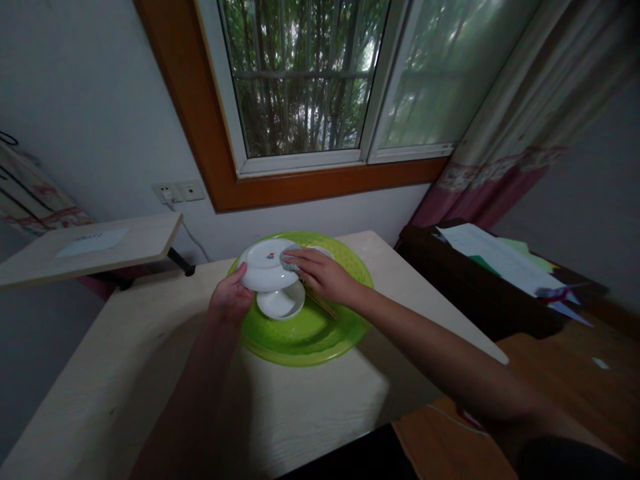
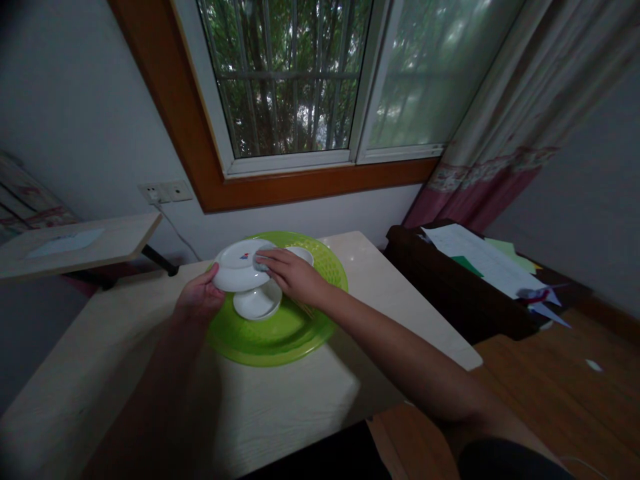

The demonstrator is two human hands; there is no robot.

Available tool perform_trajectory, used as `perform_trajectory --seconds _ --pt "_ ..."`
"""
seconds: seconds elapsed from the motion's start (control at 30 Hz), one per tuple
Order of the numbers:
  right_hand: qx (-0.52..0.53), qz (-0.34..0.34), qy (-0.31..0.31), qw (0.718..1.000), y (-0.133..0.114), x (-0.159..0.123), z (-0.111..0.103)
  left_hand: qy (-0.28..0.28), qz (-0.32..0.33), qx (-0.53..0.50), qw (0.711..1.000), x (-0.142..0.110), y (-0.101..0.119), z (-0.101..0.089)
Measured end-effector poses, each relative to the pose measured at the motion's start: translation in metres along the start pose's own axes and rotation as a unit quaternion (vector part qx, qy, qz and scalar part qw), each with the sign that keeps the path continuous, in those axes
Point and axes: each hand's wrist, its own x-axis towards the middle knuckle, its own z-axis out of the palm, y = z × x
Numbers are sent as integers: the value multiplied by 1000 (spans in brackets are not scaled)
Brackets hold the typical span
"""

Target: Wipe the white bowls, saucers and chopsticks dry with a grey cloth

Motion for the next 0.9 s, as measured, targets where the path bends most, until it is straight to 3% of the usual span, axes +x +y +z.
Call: perform_trajectory --seconds 0.17,0.3,0.53,0.6,0.77,0.9 --pt "-11 90 51 995 18 -1 0 55 8 4 998 -6 4 6" --pt "-38 40 52 997 4 -6 3 47 9 -8 999 -5 5 6" --pt "-34 -58 -55 996 -20 -7 4 34 -1 -65 997 -1 5 2" --pt "-35 -55 -53 996 -15 -6 4 37 0 -75 996 -1 5 2" --pt "-77 1 23 997 -1 -5 3 67 -2 -84 994 -5 6 8" --pt "-90 -37 -3 995 -8 -4 5 49 -4 -84 995 -6 4 12"
